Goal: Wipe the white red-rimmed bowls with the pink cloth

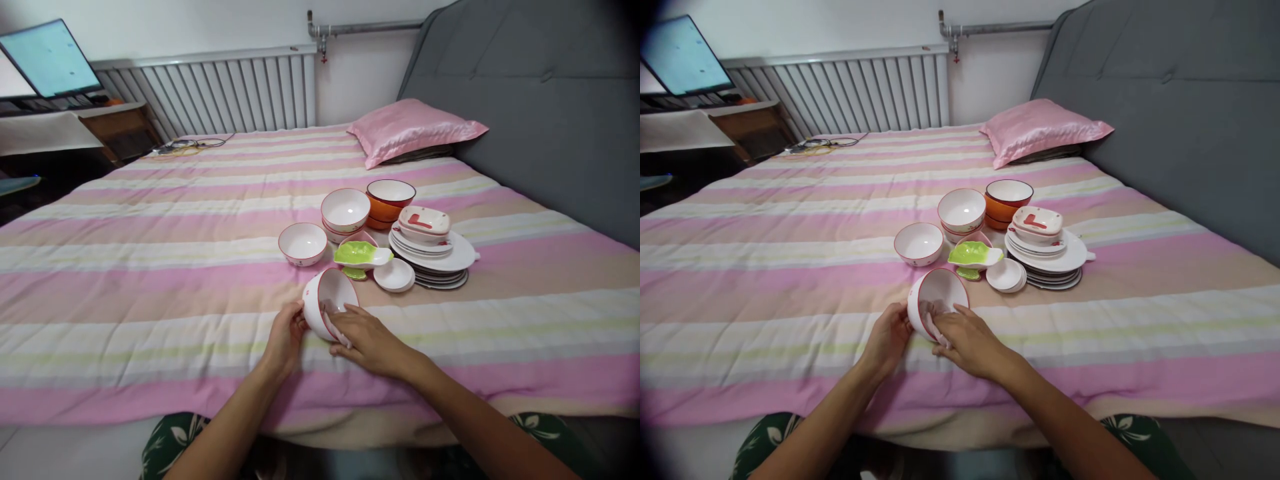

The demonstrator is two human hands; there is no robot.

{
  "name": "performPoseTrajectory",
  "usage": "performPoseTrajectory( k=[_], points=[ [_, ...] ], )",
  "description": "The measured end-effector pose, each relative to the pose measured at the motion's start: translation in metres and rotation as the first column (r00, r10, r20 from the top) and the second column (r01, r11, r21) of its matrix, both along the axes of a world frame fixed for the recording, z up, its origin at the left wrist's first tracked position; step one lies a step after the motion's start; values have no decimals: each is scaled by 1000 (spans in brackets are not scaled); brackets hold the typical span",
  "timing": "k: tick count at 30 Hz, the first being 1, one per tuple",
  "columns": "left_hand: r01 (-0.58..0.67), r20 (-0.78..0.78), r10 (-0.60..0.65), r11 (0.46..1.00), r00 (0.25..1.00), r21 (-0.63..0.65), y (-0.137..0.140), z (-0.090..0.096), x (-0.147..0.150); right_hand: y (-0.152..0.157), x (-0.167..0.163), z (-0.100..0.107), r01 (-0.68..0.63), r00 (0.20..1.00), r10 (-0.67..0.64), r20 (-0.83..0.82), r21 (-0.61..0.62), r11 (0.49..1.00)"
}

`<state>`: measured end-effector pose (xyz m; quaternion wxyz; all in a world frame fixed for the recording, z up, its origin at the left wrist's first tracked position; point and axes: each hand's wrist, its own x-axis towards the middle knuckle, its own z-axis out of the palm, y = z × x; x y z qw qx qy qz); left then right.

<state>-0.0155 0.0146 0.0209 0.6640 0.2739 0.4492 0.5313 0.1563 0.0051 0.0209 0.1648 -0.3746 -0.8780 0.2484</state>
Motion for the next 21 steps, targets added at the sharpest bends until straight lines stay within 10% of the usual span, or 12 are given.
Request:
performPoseTrajectory(
  k=[12, 21],
  points=[
    [-29, -164, 37, 998, 986, 49, -3, -2, -1, 3, -3, -17, 50, 998, -53, 32, 112, 992],
    [175, -705, 80, 943, 704, 282, -8, -6, -6, -2, -7, -19, 50, 998, -40, -54, 195, 980]
  ],
)
